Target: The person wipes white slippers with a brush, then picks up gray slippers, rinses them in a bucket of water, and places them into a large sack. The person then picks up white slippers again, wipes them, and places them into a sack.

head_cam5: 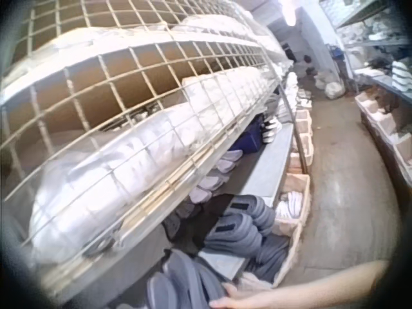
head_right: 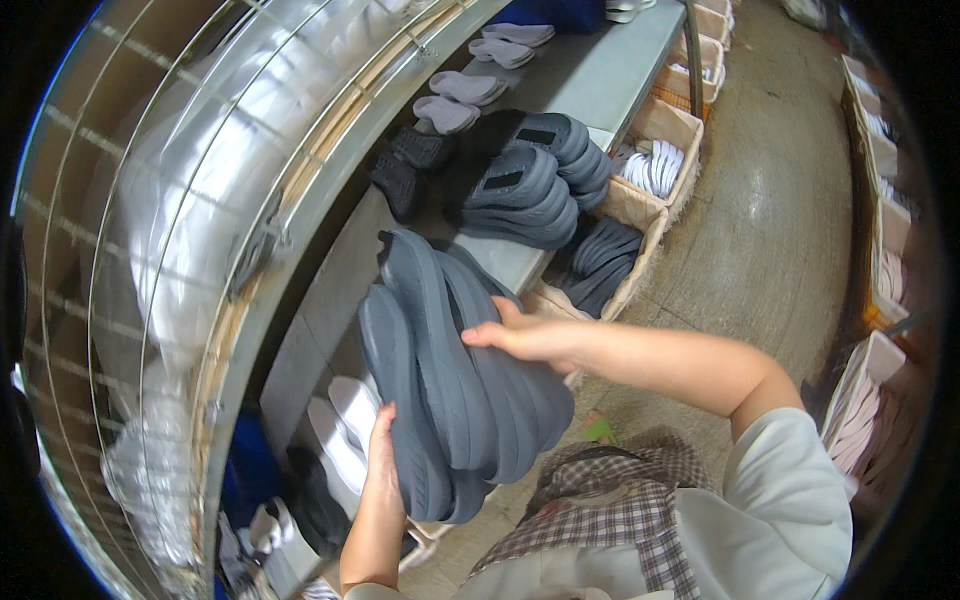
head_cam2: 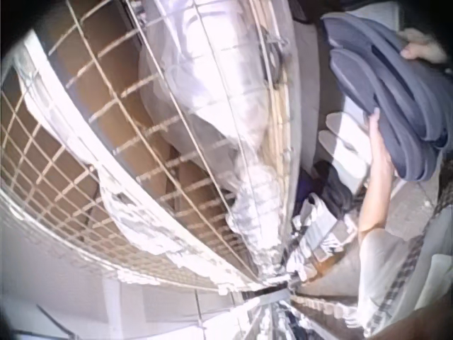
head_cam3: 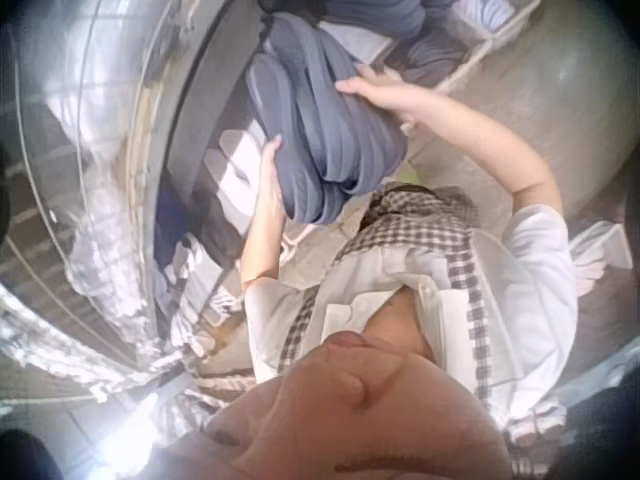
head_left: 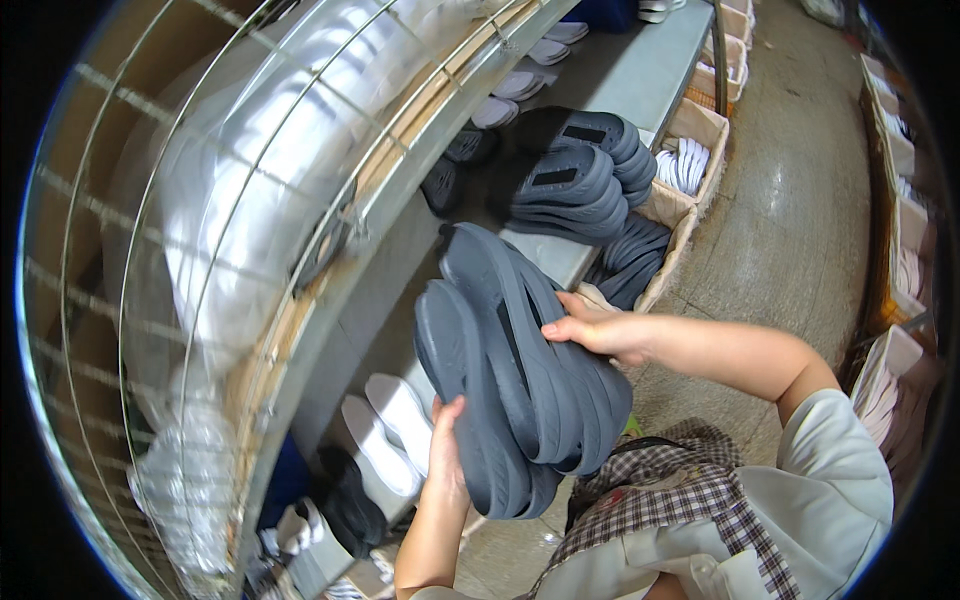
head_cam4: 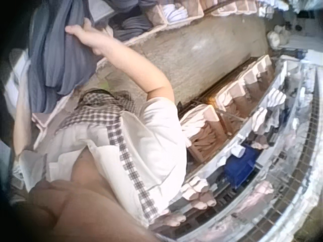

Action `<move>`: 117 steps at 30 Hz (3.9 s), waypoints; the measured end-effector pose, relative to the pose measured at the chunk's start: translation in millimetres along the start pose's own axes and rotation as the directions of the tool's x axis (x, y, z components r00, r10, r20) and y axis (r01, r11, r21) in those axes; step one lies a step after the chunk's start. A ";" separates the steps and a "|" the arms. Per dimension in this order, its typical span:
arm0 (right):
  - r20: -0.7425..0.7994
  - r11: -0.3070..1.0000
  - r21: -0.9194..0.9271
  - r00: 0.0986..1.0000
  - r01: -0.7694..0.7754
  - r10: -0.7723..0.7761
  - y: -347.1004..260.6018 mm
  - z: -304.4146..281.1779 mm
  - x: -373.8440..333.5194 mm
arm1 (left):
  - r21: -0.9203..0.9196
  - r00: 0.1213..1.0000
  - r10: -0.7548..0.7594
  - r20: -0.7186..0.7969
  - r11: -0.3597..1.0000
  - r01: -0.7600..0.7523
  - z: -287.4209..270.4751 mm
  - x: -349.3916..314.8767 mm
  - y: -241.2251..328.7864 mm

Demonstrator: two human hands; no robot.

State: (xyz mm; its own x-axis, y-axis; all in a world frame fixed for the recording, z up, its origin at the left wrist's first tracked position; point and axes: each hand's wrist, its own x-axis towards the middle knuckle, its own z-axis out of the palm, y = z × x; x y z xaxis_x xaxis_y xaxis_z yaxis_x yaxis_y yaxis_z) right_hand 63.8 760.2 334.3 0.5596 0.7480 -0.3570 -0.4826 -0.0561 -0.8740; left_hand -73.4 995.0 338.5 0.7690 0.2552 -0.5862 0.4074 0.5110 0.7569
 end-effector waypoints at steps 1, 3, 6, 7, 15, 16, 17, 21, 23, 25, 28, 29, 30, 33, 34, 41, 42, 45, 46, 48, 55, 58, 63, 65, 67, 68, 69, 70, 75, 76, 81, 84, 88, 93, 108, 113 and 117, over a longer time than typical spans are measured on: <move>-0.026 0.999 0.026 0.999 -0.021 0.021 14.1 4.2 -15.2 | 0.042 0.999 0.047 -0.023 0.998 -0.046 -0.6 -9.9 -18.7; 0.009 0.998 0.055 0.999 -0.040 0.040 39.8 3.7 -38.8 | -0.065 0.997 -0.030 -0.067 0.998 0.026 -6.2 -27.1 -60.3; 0.046 0.989 0.133 0.998 -0.059 0.053 80.4 1.2 -70.9 | -0.183 1.000 -0.011 -0.021 0.983 0.007 -22.7 -56.2 -123.8; 0.070 0.980 0.190 0.997 -0.056 0.043 91.5 2.0 -78.9 | -0.210 0.999 0.027 -0.034 0.977 -0.033 -28.0 -66.3 -141.8; 0.218 0.969 0.233 0.975 -0.088 0.036 148.0 63.3 -120.8 | -0.448 0.903 0.253 -0.349 0.801 -0.397 -101.1 -189.0 -207.3; 0.240 0.976 0.205 0.971 -0.075 0.025 153.9 79.3 -123.5 | -0.313 0.825 0.326 -0.461 0.811 -0.495 -117.0 -201.8 -207.5; 0.252 0.984 0.165 0.968 -0.063 0.019 160.6 96.8 -126.3 | -0.159 0.728 0.448 -0.519 0.786 -0.597 -131.9 -213.2 -210.9; 0.419 0.971 0.169 0.904 -0.168 0.083 198.1 183.8 -142.5 | 0.221 0.216 0.540 -0.813 0.631 -0.744 -190.9 -241.7 -234.1; 0.563 0.940 0.203 0.818 -0.273 0.116 220.5 229.1 -149.0 | 0.377 0.049 0.500 -0.864 0.709 -0.595 -222.5 -263.1 -249.0; 0.654 0.918 0.219 0.748 -0.332 0.115 248.5 277.0 -158.0 | 0.519 -0.149 0.517 -0.843 0.707 -0.481 -249.6 -285.2 -268.4; 0.751 0.871 0.168 0.632 -0.462 0.191 291.4 350.4 -169.3 | 0.577 -0.349 0.461 -0.816 0.690 -0.437 -297.4 -329.2 -288.4; 0.773 0.859 0.160 0.603 -0.486 0.197 305.4 372.9 -174.1 | 0.664 -0.449 0.496 -0.743 0.633 -0.398 -313.8 -345.5 -294.3; 0.782 0.838 0.143 0.579 -0.527 0.231 320.0 395.4 -179.6 | 0.718 -0.531 0.503 -0.682 0.601 -0.352 -330.7 -362.9 -300.9; 0.849 0.850 0.005 0.451 -0.527 0.275 360.8 457.7 -190.6 | 0.832 -0.688 0.541 -0.483 0.529 -0.169 -381.8 -423.8 -323.5; 0.870 0.853 -0.029 0.407 -0.521 0.278 371.3 475.9 -191.6 | 0.845 -0.711 0.545 -0.445 0.518 -0.132 -395.6 -441.9 -330.9; 0.902 0.750 -0.409 -0.103 -0.520 0.420 412.1 568.0 -170.4 | 0.875 -0.624 0.759 -0.186 0.416 0.246 -459.8 -552.5 -371.5; 0.912 0.751 -0.405 -0.172 -0.521 0.373 414.6 585.0 -163.9 | 0.880 -0.596 0.787 -0.159 0.387 0.277 -465.7 -562.5 -374.3; 0.876 0.764 -0.471 -0.137 -0.441 0.462 405.7 637.6 -131.9 | 0.862 -0.574 0.797 -0.188 0.414 0.293 -487.1 -575.1 -380.3; 0.861 0.763 -0.497 -0.129 -0.412 0.491 400.7 659.2 -116.6 | 0.866 -0.577 0.788 -0.214 0.427 0.262 -496.9 -575.6 -382.0; 0.827 0.712 -0.524 -0.079 -0.468 0.557 398.5 711.6 -87.1 | 0.854 -0.598 0.764 -0.243 0.461 0.241 -522.2 -574.5 -384.9; 0.474 0.524 -0.848 -0.319 0.087 0.821 409.9 941.1 7.3 | 0.765 -0.610 0.738 -0.287 0.560 0.317 -673.1 -605.6 -364.1; 0.256 0.395 -0.882 -0.442 0.258 0.860 429.7 1062.1 25.7 | 0.766 -0.534 0.781 -0.324 0.548 0.337 -741.3 -643.7 -343.5; -0.229 0.115 -0.746 -0.415 0.655 0.881 490.7 1233.9 36.9 | 0.570 -0.459 0.789 -0.408 0.613 0.547 -831.8 -687.8 -335.6; -0.247 0.087 -0.790 -0.444 0.608 0.861 527.9 1280.1 33.6 | 0.536 -0.495 0.736 -0.461 0.676 0.506 -870.3 -707.0 -346.2; -0.277 0.053 -0.822 -0.479 0.568 0.833 568.0 1321.5 35.1 | 0.493 -0.561 0.631 -0.536 0.773 0.399 -914.5 -724.5 -361.7; -0.263 0.062 -0.818 -0.468 0.572 0.844 587.2 1340.1 37.7 | 0.360 -0.670 0.445 -0.594 0.892 0.273 -936.5 -733.5 -371.4; -0.220 0.117 -0.811 -0.485 0.573 0.846 603.9 1359.6 39.6 | 0.455 -0.758 0.394 -0.520 0.879 0.145 -966.8 -749.2 -381.0; -0.189 0.151 -0.815 -0.504 0.559 0.842 619.0 1380.2 43.1 | 0.317 -0.817 0.221 -0.533 0.947 0.050 -993.4 -769.1 -392.1; 0.165 0.271 -0.938 -0.411 0.216 0.897 637.7 1506.0 78.7 | 0.324 -0.746 -0.494 -0.447 0.688 -0.650 -1129.7 -898.6 -441.1; 0.227 0.280 -0.953 -0.332 0.121 0.916 633.2 1528.7 86.6 | 0.349 -0.693 -0.541 -0.476 0.608 -0.714 -1152.9 -916.1 -446.5; 0.642 0.581 -0.738 -0.096 -0.343 0.761 638.4 1645.9 113.4 | 0.309 -0.377 -0.535 -0.756 0.217 -0.926 -1279.7 -968.4 -447.5; 0.771 0.743 -0.553 0.107 -0.377 0.627 681.7 1728.2 112.9 | 0.176 -0.152 -0.369 -0.917 -0.031 -0.984 -1366.2 -977.3 -429.0; 0.730 0.805 -0.541 0.339 -0.243 0.593 766.1 1867.0 112.4 | 0.179 -0.167 -0.253 -0.953 -0.024 -0.983 -1489.6 -978.1 -382.3; 0.563 0.651 -0.759 0.510 0.008 0.651 886.5 2066.6 100.0 | 0.319 -0.355 -0.287 -0.890 0.167 -0.933 -1632.4 -995.4 -305.8; 0.444 0.419 -0.806 -0.041 0.418 0.895 1086.4 2403.2 45.5 | -0.030 -0.001 -0.044 -0.999 0.710 -0.703 -1990.8 -1155.7 -338.9; 0.298 0.361 -0.899 -0.256 0.248 0.920 1109.9 2528.2 17.3 | -0.276 0.231 -0.160 -0.960 0.690 -0.670 -2100.5 -1252.8 -347.8; 0.245 0.300 -0.950 -0.393 0.085 0.886 1141.3 2626.4 13.6 | -0.232 0.159 -0.169 -0.973 0.688 -0.687 -2184.9 -1322.4 -340.5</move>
State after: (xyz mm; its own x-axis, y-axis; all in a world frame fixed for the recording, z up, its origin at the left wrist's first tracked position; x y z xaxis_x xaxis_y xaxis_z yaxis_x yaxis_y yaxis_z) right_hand -2249.0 2443.4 197.5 -0.8126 -0.1821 -0.5536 0.5430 -0.5817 -0.6056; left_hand -2305.4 2277.1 224.6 -0.4255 0.7525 -0.5026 -0.3624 0.3672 0.8566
